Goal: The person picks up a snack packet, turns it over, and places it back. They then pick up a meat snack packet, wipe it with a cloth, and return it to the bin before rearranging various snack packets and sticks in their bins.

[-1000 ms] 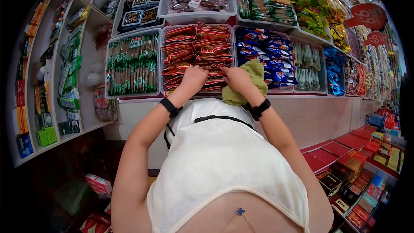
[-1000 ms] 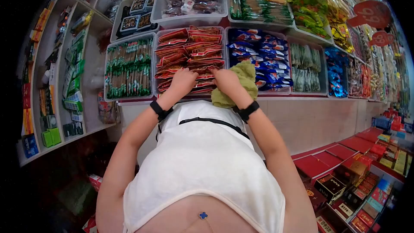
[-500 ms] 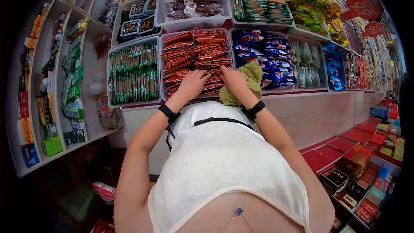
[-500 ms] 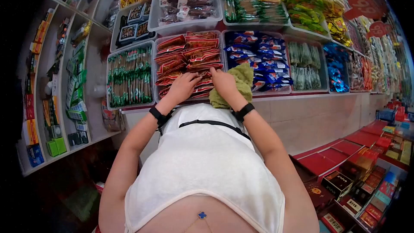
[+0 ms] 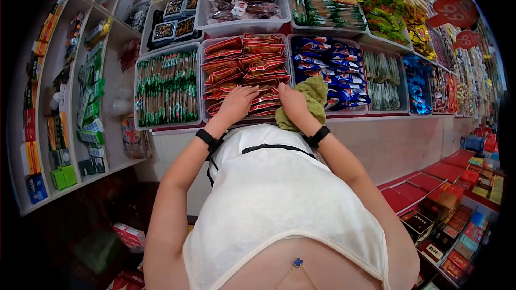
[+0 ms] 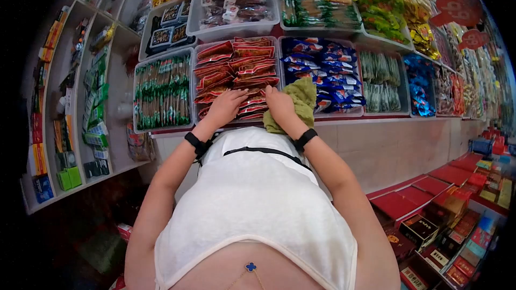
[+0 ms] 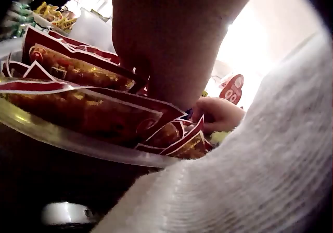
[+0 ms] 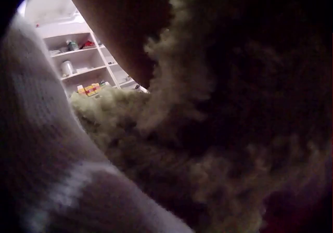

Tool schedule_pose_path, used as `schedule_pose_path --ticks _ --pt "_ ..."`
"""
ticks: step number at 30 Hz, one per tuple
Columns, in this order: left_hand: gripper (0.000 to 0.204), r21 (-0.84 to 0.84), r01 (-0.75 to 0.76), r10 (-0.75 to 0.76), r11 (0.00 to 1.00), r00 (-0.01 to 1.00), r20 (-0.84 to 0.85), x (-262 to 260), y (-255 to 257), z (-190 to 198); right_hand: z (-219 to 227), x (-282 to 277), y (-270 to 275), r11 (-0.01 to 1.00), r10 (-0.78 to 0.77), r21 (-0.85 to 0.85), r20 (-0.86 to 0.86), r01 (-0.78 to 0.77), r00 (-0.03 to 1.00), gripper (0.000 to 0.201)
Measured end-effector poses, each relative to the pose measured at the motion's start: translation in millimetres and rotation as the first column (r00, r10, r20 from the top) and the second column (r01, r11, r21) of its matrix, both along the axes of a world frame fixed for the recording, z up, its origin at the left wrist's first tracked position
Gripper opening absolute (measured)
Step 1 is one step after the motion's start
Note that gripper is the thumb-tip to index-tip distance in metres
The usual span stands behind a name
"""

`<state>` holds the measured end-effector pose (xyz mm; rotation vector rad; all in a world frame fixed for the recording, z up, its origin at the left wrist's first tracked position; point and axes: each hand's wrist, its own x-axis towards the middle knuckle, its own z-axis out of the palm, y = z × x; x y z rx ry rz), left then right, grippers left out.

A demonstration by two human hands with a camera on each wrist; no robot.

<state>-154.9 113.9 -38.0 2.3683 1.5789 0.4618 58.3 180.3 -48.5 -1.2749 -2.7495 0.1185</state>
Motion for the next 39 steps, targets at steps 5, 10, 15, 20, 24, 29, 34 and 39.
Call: schedule_pose_path --ticks 5,10,15,20,24,29,34,39 --pt "0.045 -0.013 0.035 -0.035 0.999 0.999 -0.005 1 -5 4 -6 5 -1 0.994 0.008 0.105 0.059 -0.014 0.998 0.012" --pt "0.051 -0.054 0.063 -0.060 0.997 0.997 0.058 15 -2 20 1 6 1 0.993 0.014 0.112 0.117 -0.027 0.993 0.008" --pt "0.080 -0.165 -0.026 0.000 0.986 0.988 -0.158 34 2 14 12 3 10 0.989 0.137 -0.080 0.198 -0.123 0.971 0.009" --pt "0.085 -0.200 -0.023 -0.045 0.980 0.943 -0.330 43 13 21 37 1 14 0.925 0.248 -0.318 0.095 -0.206 0.964 0.036" --pt "0.082 -0.275 0.037 -0.085 0.961 0.983 -0.164 32 28 12 28 -10 14 0.939 0.294 -0.253 0.237 -0.233 0.926 0.041" --pt "0.081 -0.264 0.066 -0.071 0.962 0.997 -0.007 18 21 10 -1 -16 16 0.959 0.265 -0.174 0.270 -0.224 0.926 0.029" --pt "0.075 -0.304 0.074 -0.098 0.950 0.993 -0.064 13 22 22 27 -15 14 0.945 0.275 -0.240 0.221 -0.221 0.936 0.022" --pt "0.068 -0.211 -0.041 0.036 0.977 0.999 -0.024 -14 -4 50 67 1 10 0.928 0.014 -0.368 -0.127 -0.060 0.992 0.023"
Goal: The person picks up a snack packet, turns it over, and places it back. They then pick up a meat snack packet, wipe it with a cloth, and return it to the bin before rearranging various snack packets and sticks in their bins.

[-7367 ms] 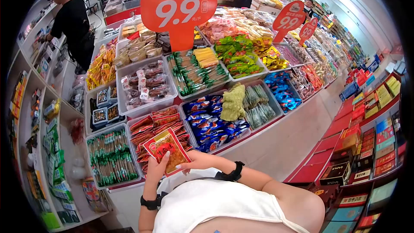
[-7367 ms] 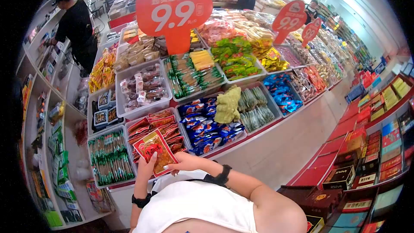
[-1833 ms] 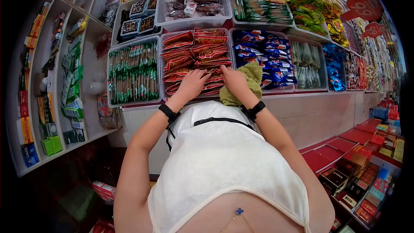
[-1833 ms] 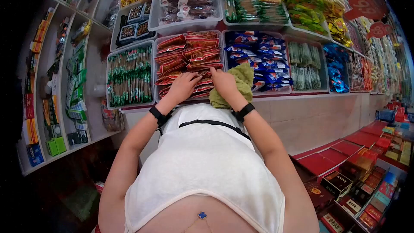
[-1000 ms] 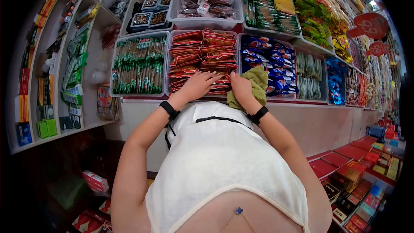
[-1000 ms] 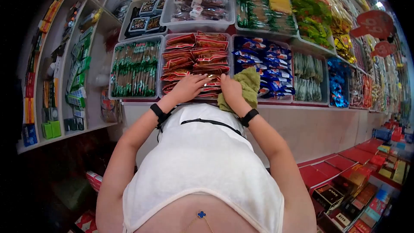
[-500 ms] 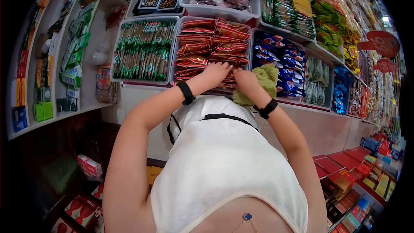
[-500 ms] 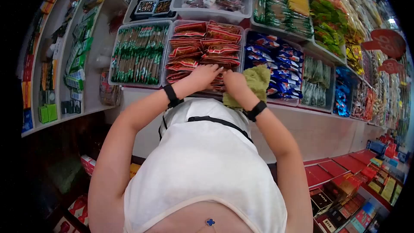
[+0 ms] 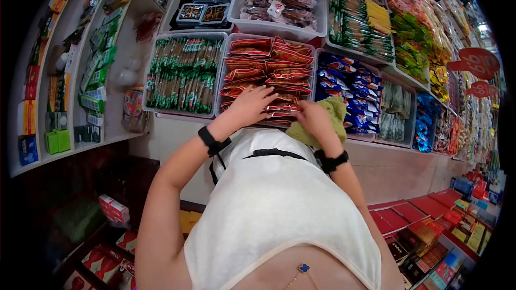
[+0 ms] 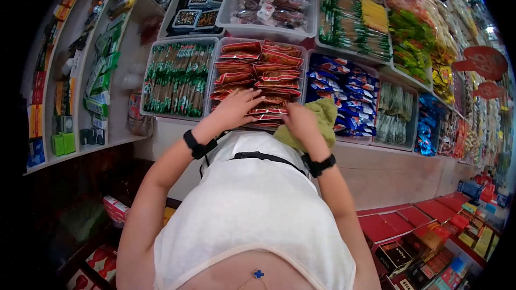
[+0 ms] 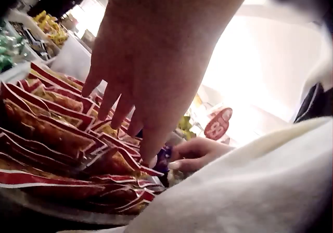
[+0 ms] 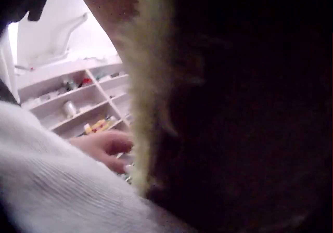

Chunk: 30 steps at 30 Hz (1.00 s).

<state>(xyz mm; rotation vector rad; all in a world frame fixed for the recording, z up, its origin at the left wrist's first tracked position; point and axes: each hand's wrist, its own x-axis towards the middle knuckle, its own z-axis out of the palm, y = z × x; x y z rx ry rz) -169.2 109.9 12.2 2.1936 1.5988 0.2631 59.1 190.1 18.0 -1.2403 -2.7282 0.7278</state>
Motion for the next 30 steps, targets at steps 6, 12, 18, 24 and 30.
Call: schedule_pose_path --ticks 6,12,18,24,30 --pt "0.063 0.086 -0.346 0.353 0.934 0.930 -0.099 -64 -52 14 41 60 3 0.937 -0.349 -0.074 -0.167 0.341 0.922 0.019" --pt "0.072 0.189 -0.641 0.667 0.743 0.691 -0.278 -122 -83 -25 37 80 8 0.928 -0.374 -0.061 -0.135 0.369 0.918 0.020" --pt "0.077 0.276 -0.694 0.745 0.665 0.587 -0.317 -140 -85 -59 27 67 4 0.941 -0.339 -0.049 -0.091 0.335 0.937 0.021" --pt "0.075 0.270 -0.692 0.740 0.669 0.586 -0.330 -140 -88 -65 23 70 1 0.936 -0.350 -0.072 -0.072 0.345 0.934 0.019" --pt "0.074 0.310 -0.684 0.750 0.661 0.582 -0.315 -138 -88 -70 25 71 -4 0.924 -0.380 -0.073 -0.066 0.376 0.922 0.020"
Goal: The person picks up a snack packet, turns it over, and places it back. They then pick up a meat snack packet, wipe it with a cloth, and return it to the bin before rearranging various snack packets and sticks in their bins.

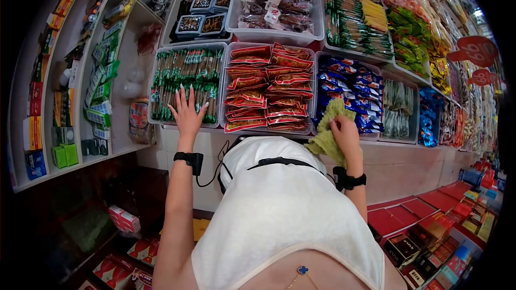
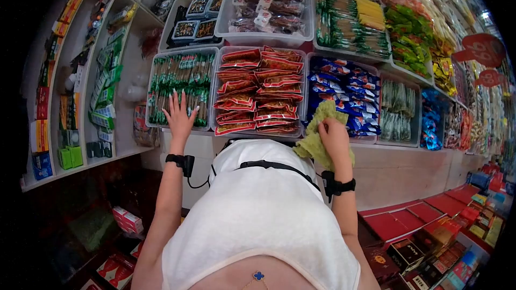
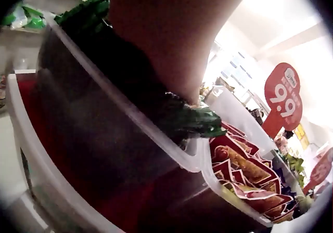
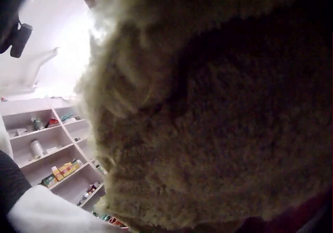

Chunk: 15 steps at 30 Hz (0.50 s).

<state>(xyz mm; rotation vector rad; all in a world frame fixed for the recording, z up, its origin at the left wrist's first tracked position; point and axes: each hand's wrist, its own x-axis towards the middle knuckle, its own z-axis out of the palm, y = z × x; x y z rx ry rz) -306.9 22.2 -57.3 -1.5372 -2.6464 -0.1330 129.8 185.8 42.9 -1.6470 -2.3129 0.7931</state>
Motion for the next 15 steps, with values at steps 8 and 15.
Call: schedule_pose_path --ticks 8,15 --pt "0.071 0.003 -0.007 0.007 1.000 1.000 -0.017 3 0 1 -11 -2 -8 0.999 0.038 -0.012 0.020 -0.038 0.999 0.021" --pt "0.072 0.063 0.015 -0.012 0.998 0.999 -0.041 0 -3 -5 9 -2 5 0.995 0.080 -0.072 0.118 -0.072 0.990 0.021"
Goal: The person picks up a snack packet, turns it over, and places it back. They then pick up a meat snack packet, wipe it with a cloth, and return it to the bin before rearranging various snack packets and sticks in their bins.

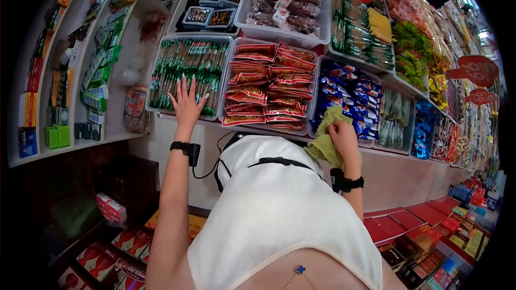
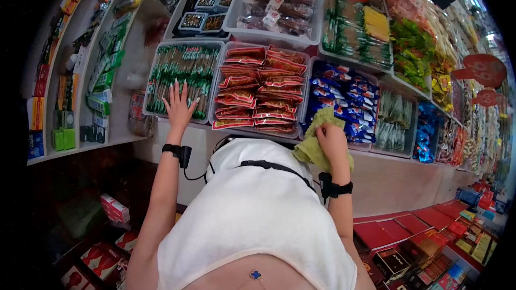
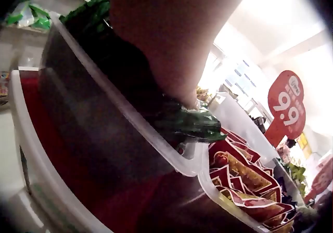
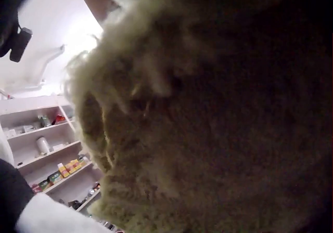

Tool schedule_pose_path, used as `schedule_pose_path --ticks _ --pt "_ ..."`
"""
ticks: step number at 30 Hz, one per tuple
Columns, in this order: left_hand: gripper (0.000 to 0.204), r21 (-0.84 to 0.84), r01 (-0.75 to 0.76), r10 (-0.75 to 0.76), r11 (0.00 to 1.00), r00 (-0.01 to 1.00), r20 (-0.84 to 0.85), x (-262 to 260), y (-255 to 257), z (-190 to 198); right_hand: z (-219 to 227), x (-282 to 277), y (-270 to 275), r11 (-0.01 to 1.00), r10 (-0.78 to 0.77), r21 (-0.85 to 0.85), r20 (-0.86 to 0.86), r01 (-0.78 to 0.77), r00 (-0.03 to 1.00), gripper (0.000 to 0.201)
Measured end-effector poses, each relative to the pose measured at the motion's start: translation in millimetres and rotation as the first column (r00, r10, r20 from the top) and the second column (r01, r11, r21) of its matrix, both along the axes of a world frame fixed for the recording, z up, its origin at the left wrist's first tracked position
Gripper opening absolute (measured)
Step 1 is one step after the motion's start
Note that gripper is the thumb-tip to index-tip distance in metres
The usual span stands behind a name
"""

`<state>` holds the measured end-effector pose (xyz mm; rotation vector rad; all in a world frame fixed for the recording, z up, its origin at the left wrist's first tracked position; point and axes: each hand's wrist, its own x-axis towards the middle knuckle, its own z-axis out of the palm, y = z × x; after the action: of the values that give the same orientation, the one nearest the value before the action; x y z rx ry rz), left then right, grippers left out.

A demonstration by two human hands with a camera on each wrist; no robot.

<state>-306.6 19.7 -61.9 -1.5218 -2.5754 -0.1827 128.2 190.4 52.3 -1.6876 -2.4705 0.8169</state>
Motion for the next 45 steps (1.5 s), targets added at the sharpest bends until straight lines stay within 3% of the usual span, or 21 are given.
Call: schedule_pose_path --ticks 2,5,6,7,9,12,15,17,19,20,22,23,25,28,32,35,36,39,42,43,45 --pt "0.072 -0.022 -0.016 0.017 1.000 0.999 0.029 0 -3 0 18 3 8 0.997 -0.062 0.048 -0.032 0.064 0.998 0.020" --pt "0.072 -0.052 -0.030 0.032 0.998 0.998 0.050 2 2 3 43 7 26 0.954 -0.057 0.280 -0.192 0.110 0.980 0.016" --pt "0.072 -0.043 -0.032 0.034 0.999 0.997 0.062 3 2 5 48 4 33 0.888 -0.049 0.424 -0.295 0.177 0.954 0.013" --pt "0.072 -0.056 -0.033 0.036 0.998 0.997 0.067 2 3 3 64 -2 39 0.875 -0.143 0.429 -0.212 0.223 0.967 0.016" --pt "0.072 -0.081 -0.040 0.046 0.996 0.996 0.075 0 2 1 68 -5 59 0.726 -0.082 0.681 -0.047 0.092 0.995 0.031" --pt "0.073 -0.127 -0.046 0.056 0.991 0.996 0.075 3 4 6 57 -19 88 0.803 -0.041 0.595 0.001 0.033 0.999 0.045" --pt "0.073 -0.170 -0.042 0.053 0.985 0.997 0.064 1 2 12 58 -59 112 0.857 0.101 0.512 -0.050 -0.061 0.994 0.046" --pt "0.074 -0.105 0.003 0.000 0.994 1.000 0.028 0 3 5 51 -92 131 0.828 0.204 0.547 -0.085 -0.125 0.975 0.045" --pt "0.078 -0.179 -0.059 0.076 0.982 0.993 0.091 6 8 15 35 -118 165 0.786 0.270 0.597 -0.098 -0.160 0.958 0.039" --pt "0.080 -0.172 -0.056 0.070 0.984 0.994 0.081 6 9 15 36 -139 184 0.841 0.165 0.508 0.085 -0.185 0.983 0.035" --pt "0.081 -0.204 -0.061 0.072 0.977 0.996 0.044 6 9 16 20 -172 219 0.852 0.163 0.486 0.107 -0.195 0.981 0.032" --pt "0.081 -0.171 -0.051 0.057 0.984 0.998 0.030 4 7 9 12 -188 240 0.891 0.185 0.397 0.125 -0.220 0.975 0.035" --pt "0.081 -0.179 -0.050 0.057 0.982 0.998 0.033 5 7 13 -14 -209 277 0.786 0.385 0.562 -0.118 -0.259 0.915 0.036" --pt "0.081 -0.178 -0.078 0.083 0.981 0.996 0.025 8 10 17 -33 -235 308 0.818 0.419 0.485 -0.136 -0.309 0.898 0.037" --pt "0.082 -0.185 -0.086 0.107 0.979 0.989 0.104 8 14 27 -50 -252 312 0.851 0.302 0.447 0.014 -0.276 0.953 0.038" --pt "0.083 -0.184 -0.086 0.104 0.979 0.990 0.094 6 15 22 -49 -260 320 0.825 0.391 0.339 0.236 -0.452 0.890 0.038" --pt "0.083 -0.172 -0.074 0.088 0.982 0.993 0.074 6 15 23 -40 -263 321 0.831 0.394 0.284 0.306 -0.478 0.867 0.037" --pt "0.083 -0.162 -0.077 0.089 0.984 0.994 0.068 6 16 23 -14 -254 313 0.818 0.377 0.442 0.068 -0.367 0.924 0.030" --pt "0.082 -0.192 -0.083 0.099 0.978 0.992 0.075 4 14 23 49 -241 273 0.759 0.365 0.593 -0.046 -0.269 0.930 0.030" --pt "0.082 -0.195 -0.088 0.103 0.977 0.992 0.071 6 15 23 77 -236 253 0.775 0.388 0.562 -0.065 -0.288 0.919 0.031" --pt "0.082 -0.168 -0.088 0.102 0.982 0.992 0.076 5 14 18 113 -222 219 0.910 0.339 0.328 -0.235 -0.254 0.911 0.033"
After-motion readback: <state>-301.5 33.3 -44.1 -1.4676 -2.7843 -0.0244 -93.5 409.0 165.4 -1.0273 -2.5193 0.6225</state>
